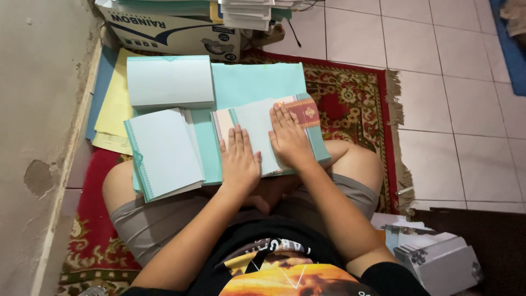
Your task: Inserting decorative cards into paper folders and stacking them
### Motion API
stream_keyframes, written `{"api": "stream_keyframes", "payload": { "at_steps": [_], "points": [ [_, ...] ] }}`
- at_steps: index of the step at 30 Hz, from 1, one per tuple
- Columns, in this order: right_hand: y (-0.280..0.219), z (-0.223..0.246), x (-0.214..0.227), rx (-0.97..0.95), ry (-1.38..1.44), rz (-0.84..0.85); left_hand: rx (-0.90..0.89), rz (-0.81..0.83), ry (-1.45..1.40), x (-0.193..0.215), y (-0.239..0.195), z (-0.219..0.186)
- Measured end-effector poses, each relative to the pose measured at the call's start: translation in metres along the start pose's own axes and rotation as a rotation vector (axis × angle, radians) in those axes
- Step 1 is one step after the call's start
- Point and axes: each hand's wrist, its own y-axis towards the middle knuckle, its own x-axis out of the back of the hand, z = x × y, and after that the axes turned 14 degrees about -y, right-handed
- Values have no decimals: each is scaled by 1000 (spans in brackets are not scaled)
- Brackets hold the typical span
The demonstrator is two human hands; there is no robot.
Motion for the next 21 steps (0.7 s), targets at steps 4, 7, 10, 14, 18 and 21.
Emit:
{"api": "stream_keyframes", "payload": {
  "at_steps": [4,7,10,14,18,21],
  "points": [
    [-1,0,-6,-2,-21,-22,42,39,23,-1,25,0],
    [-6,2,-1,-3,-28,-20,138,71,-8,-7,61,8],
    [-22,6,1,-9,1,59,140,-101,-26,-11,78,8],
    [-24,5,-7,-15,-13,119,123,-110,-78,1,77,2],
    [0,2,-13,8,-45,74,121,-98,-63,2,75,-1],
    [38,-2,-24,26,-13,53,108,-147,-26,-8,77,5]
  ]
}}
